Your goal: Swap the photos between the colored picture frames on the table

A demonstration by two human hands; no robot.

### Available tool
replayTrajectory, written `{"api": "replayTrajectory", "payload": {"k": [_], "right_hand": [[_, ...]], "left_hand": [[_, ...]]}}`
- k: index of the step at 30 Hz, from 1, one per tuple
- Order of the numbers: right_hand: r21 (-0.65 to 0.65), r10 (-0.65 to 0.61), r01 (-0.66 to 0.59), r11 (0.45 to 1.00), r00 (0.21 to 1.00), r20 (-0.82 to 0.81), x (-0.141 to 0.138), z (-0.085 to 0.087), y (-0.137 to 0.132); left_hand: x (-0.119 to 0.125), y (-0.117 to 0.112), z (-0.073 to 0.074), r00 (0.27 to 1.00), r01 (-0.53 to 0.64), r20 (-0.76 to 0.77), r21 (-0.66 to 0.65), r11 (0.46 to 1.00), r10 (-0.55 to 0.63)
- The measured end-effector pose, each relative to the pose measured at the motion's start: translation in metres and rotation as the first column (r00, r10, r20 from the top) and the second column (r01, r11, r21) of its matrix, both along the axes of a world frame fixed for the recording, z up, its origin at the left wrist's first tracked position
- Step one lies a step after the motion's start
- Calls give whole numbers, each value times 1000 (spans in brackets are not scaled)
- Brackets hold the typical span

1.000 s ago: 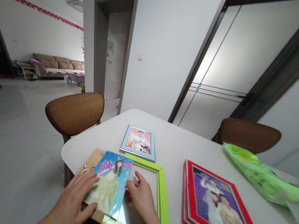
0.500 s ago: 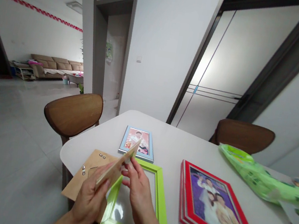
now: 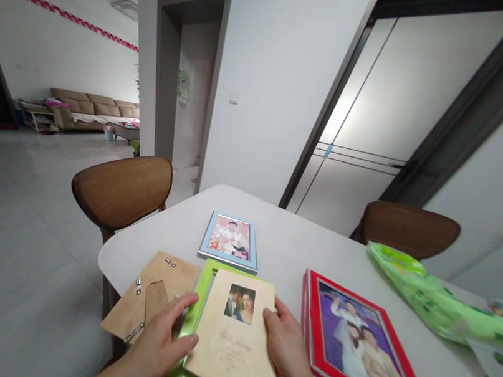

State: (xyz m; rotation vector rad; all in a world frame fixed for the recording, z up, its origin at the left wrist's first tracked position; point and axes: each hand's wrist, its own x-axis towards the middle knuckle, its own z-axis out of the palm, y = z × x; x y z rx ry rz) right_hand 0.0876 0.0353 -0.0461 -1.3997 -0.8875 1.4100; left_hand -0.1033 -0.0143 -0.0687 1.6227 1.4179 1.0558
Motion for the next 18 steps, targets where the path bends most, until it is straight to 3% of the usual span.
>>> {"api": "replayTrajectory", "payload": {"k": [5,9,12,14,15,18], "right_hand": [[30,76,-80,996,990,118,1,-19,14],[88,83,-103,991,974,209,2,-32,22],[119,94,-141,983,938,334,4,-30,22],[160,84,-195,968,846,527,5,-25,21],[182,59,-230,956,759,648,4,-22,20],[144,-13,-316,938,383,924,4,-18,18]], "left_hand": [[1,-8,0,937,159,-315,-7,987,-153],[2,-11,5,863,248,-450,-20,969,-230],[3,-11,11,815,291,-510,-50,955,-275],[5,-10,13,799,307,-525,-62,950,-293],[6,-10,14,794,316,-527,-68,946,-303],[8,-11,16,781,339,-530,-83,937,-330]]}}
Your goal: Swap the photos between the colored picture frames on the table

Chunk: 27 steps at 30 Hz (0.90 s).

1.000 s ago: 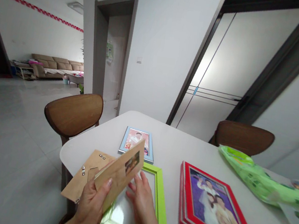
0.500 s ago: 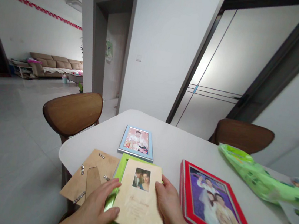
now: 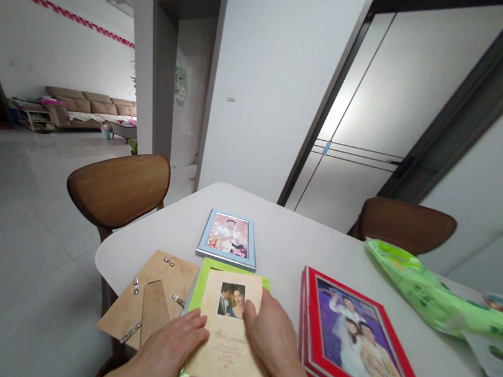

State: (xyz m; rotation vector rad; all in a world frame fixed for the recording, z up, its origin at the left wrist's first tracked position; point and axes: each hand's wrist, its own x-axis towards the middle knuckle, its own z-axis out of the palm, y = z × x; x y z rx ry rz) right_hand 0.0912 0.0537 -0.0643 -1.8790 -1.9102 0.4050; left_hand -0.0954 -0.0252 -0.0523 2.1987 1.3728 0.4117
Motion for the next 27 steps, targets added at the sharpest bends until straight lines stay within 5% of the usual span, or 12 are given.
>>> {"api": "replayTrajectory", "payload": {"k": [3,6,9,12,15,19,24,27], "right_hand": [[-12,-31,36,999,957,288,1,-2,-2],[5,-43,44,999,928,370,3,-4,-4],[54,6,-24,998,950,313,-6,0,-9],[109,225,-243,964,961,161,-39,6,-24],[109,407,-416,903,909,93,-86,7,-44],[120,423,-422,899,906,21,-126,4,-57],[197,440,-413,889,890,-122,-96,13,-55],[201,429,-398,895,892,-140,-50,19,-58]], "left_hand": [[-11,-4,3,1000,22,12,30,999,-23],[-41,-8,3,1000,28,-1,74,997,-28],[-76,-8,-6,989,-72,-126,63,995,79],[-97,-4,-23,944,-228,-205,159,961,258],[-102,2,-38,930,-270,-172,278,922,325],[-99,4,-43,933,-280,-104,389,877,344],[-80,-2,-29,958,-240,-11,520,820,288],[-47,-6,-16,986,-134,-25,479,867,166]]}}
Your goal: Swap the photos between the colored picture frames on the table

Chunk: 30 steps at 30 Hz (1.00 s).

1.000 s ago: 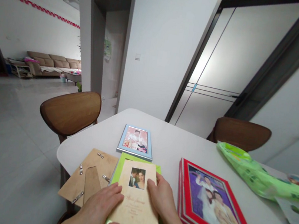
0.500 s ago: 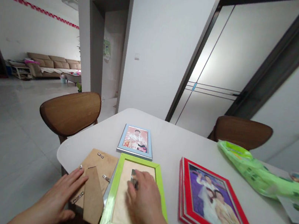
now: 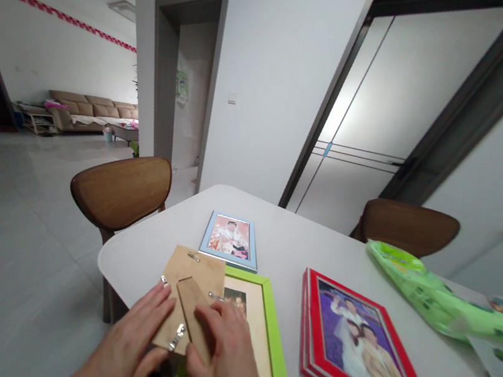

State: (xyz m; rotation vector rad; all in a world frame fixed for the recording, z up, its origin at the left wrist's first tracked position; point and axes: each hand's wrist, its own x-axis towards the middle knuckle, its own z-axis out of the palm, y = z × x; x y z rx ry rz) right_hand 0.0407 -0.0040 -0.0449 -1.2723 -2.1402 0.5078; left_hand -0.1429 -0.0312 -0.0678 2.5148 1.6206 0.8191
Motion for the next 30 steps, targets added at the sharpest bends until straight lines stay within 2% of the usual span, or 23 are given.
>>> {"api": "replayTrajectory", "payload": {"k": [4,8,11,15,21,25,30], "right_hand": [[-98,-94,98,990,995,42,58,-3,-6],[-137,-128,148,979,981,144,87,-15,-8],[-137,-118,143,980,977,179,90,-25,-6],[-102,-95,116,988,977,190,83,-33,-3],[-63,-71,86,994,973,220,72,-37,0],[-5,-117,122,993,965,235,70,-42,2],[-1,-84,87,996,968,235,74,-43,6]], "left_hand": [[48,2,10,983,182,29,-217,959,-180],[74,6,6,973,229,66,-343,911,-220],[75,8,2,977,210,44,-389,897,-210],[67,9,6,981,179,10,-432,884,-194],[60,9,5,988,138,-5,-401,906,-153],[58,11,1,989,143,7,-359,922,-150],[55,12,5,984,162,-4,-394,905,-178]]}}
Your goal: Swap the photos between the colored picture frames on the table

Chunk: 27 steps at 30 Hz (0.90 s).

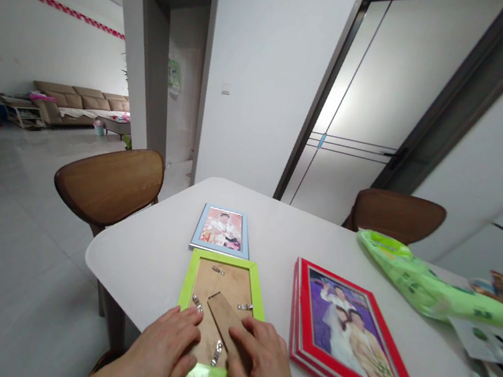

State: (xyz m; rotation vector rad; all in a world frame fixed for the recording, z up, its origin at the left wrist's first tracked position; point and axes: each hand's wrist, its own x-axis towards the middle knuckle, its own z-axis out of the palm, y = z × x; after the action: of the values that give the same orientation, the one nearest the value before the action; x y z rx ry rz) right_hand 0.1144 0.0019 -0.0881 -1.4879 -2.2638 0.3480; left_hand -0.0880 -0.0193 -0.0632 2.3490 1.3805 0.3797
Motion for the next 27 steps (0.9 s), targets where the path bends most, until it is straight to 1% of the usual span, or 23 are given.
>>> {"api": "replayTrajectory", "payload": {"k": [2,5,7,10,14,19,23,25,27], "right_hand": [[20,-46,46,999,999,-8,1,1,6],[55,-166,165,985,986,15,3,3,22],[52,-201,199,979,978,51,2,4,33],[44,-198,195,980,977,82,-1,5,47],[59,-174,170,984,981,83,-4,8,51],[52,-119,117,992,992,32,2,5,50],[39,-116,116,993,993,3,6,2,48],[64,-117,117,991,993,-11,5,2,42],[106,-89,92,990,995,-33,2,4,30]], "left_hand": [[-2,-1,0,1000,22,8,-20,1000,-22],[-4,0,-4,999,34,3,-19,999,-34],[-5,1,-7,999,39,-8,-20,999,-39],[-6,2,-10,999,52,-14,-32,998,-52],[-8,3,-11,999,41,-13,-37,998,-42],[-7,2,-14,1000,21,19,-23,1000,-20],[-9,1,-12,999,39,28,-24,999,-38],[-11,2,-11,998,54,32,-14,998,-53],[-13,3,-10,997,72,35,-8,997,-72]]}}
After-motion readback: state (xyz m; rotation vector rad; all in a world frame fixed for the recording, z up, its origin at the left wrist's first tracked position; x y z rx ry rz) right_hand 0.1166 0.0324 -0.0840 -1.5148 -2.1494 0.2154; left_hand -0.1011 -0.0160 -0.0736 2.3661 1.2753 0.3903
